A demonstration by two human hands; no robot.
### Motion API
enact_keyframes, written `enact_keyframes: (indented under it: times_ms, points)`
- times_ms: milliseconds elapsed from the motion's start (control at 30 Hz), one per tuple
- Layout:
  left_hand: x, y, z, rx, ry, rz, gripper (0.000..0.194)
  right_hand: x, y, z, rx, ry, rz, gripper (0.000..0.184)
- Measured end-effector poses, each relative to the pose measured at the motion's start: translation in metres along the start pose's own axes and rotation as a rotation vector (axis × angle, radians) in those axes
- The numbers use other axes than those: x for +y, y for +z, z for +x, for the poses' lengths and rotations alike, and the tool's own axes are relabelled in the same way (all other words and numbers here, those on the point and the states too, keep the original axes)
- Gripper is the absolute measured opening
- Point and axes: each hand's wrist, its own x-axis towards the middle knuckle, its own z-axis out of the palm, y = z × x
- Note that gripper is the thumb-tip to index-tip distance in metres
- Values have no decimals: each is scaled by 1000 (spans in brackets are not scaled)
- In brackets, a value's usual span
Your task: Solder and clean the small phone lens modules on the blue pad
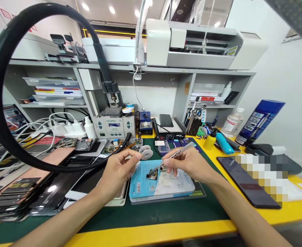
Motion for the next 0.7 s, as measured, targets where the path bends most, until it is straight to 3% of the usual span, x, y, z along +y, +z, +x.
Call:
enact_keyframes:
  times_ms: [133, 233, 333, 467, 567, 700]
  points:
    - [-2, -1, 2, 28, -19, 3, 38, 10, -4, 8, 0, -16, 109, 37]
    - [-3, 0, 3, 48, -18, -13, 37, 14, -5, 13, 89, -12, 280, 51]
    - [-3, 0, 4, 46, -57, -40, 37, 15, -2, 14, 188, -54, 263, 52]
    - [0, 1, 4, 46, -97, -69, 35, 19, 10, 9, 228, -174, -108, 39]
    - [1, 2, 4, 48, -95, -77, 35, 24, 24, 5, 224, -379, -485, 27]
    - [-1, 4, 4, 37, -102, -89, 33, 31, 35, 3, 208, -642, -695, 20]
